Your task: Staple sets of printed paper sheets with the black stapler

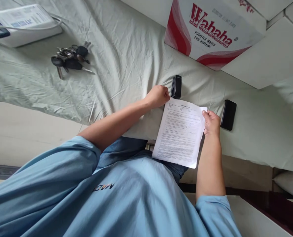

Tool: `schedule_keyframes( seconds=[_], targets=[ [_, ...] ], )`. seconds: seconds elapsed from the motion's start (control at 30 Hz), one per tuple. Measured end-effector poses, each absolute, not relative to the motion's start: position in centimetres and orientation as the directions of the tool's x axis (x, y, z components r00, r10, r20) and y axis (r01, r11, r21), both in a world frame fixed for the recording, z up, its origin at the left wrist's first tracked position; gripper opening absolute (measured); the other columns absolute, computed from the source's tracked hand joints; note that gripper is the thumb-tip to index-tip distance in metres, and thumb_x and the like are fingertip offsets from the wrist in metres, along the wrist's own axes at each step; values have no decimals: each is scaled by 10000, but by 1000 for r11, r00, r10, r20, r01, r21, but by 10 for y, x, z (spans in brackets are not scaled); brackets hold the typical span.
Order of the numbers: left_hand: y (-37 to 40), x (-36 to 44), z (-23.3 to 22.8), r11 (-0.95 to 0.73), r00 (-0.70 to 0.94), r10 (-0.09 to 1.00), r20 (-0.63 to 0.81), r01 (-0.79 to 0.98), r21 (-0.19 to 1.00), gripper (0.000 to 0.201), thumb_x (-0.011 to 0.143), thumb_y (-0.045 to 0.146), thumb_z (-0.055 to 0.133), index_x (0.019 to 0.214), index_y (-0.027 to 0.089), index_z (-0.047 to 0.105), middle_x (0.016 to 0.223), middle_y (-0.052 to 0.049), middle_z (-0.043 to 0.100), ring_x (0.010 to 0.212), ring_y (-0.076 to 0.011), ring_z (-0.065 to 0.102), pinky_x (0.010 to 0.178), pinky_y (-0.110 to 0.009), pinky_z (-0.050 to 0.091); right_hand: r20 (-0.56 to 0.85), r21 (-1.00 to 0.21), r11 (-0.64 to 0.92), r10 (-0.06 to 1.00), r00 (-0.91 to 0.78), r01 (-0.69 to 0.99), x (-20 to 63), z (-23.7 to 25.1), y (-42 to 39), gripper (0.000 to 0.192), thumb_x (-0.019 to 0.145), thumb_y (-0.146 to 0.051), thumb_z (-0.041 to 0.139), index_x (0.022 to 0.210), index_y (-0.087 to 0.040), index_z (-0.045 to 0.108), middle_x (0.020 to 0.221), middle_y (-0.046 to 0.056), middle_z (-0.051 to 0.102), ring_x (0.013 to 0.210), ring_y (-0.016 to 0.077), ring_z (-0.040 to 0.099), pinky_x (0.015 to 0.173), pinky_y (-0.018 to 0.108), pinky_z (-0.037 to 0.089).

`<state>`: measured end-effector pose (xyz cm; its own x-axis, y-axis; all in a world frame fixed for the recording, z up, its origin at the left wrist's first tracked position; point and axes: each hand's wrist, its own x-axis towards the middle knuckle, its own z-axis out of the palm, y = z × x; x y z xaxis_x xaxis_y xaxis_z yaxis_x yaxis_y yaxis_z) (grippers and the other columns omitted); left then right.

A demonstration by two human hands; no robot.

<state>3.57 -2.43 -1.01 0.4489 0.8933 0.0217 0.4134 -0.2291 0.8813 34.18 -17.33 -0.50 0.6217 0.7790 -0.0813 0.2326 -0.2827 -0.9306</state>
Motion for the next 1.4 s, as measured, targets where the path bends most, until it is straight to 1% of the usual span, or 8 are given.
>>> schedule_keyframes(
  seconds=[0.23, 0.5, 0.57, 0.63, 0.73, 1.07, 1.3, 1.4],
  targets=[
    [-25, 35, -7, -274, 456, 890, 29, 480, 833, 250, 812, 120, 733, 665, 241, 571, 666, -32, 611, 694, -184, 547, 717, -328, 492, -93, -891, -331, 804, 588, 311, 352, -7, -166, 529, 655, -653, 991, 780, -235, 692, 678, -43, 654, 603, 139, 538, 576, 317, 437],
    [-37, 30, -3, -266, 427, 903, 42, 481, 836, 175, 952, 96, 631, 902, 213, 753, 878, -57, 784, 830, -211, 717, 873, -358, 584, 136, -823, -213, 826, 547, 526, 343, -13, -171, 627, 813, -864, 825, 822, -248, 707, 657, -42, 573, 641, 149, 462, 624, 330, 370],
    [-38, 28, -7, -304, 400, 910, 105, 475, 826, 275, 954, 83, 607, 1088, 208, 812, 1101, -88, 850, 982, -232, 781, 991, -391, 632, 146, -811, -209, 832, 536, 546, 341, -14, -173, 650, 825, -895, 804, 833, -250, 719, 660, -36, 590, 647, 155, 471, 632, 334, 365],
    [-38, 25, -11, -400, 403, 889, 217, 453, 797, 495, 935, 55, 587, 1339, 228, 814, 1457, -119, 820, 1293, -274, 783, 1193, -453, 626, 152, -801, -207, 836, 527, 561, 340, -14, -174, 662, 837, -910, 783, 832, -251, 719, 653, -37, 586, 648, 156, 467, 640, 337, 359],
    [-35, 20, -14, -576, 524, 781, 341, 391, 718, 718, 885, -17, 544, 1505, 255, 783, 1757, -93, 685, 1659, -280, 612, 1444, -505, 466, 157, -791, -213, 836, 527, 573, 337, -14, -174, 661, 861, -907, 759, 819, -250, 713, 631, -45, 556, 635, 151, 439, 649, 340, 351],
    [-28, 4, -9, -658, 643, 691, 331, 368, 657, 678, 976, 2, 493, 1469, 296, 854, 1702, -28, 750, 1645, -210, 671, 1444, -495, 478, 186, -771, -206, 832, 523, 603, 331, -12, -178, 688, 903, -930, 729, 816, -248, 702, 609, -52, 532, 628, 149, 423, 645, 339, 352],
    [-41, 6, 2, -650, 681, 704, 201, 505, 568, 821, 891, -55, 578, 1579, 337, 793, 1755, -50, 675, 1621, -282, 698, 1487, -655, 350, 200, -775, -196, 825, 528, 601, 329, -10, -176, 690, 903, -925, 739, 782, -247, 689, 585, -53, 489, 621, 147, 401, 633, 337, 343],
    [-37, 9, 0, -616, 660, 724, 201, 487, 620, 830, 896, -82, 527, 1571, 317, 800, 1757, -41, 678, 1583, -261, 731, 1450, -596, 440, 173, -829, -176, 822, 543, 530, 329, -13, -178, 722, 829, -962, 789, 787, -247, 702, 609, -50, 528, 622, 147, 421, 634, 333, 351]
  ],
)
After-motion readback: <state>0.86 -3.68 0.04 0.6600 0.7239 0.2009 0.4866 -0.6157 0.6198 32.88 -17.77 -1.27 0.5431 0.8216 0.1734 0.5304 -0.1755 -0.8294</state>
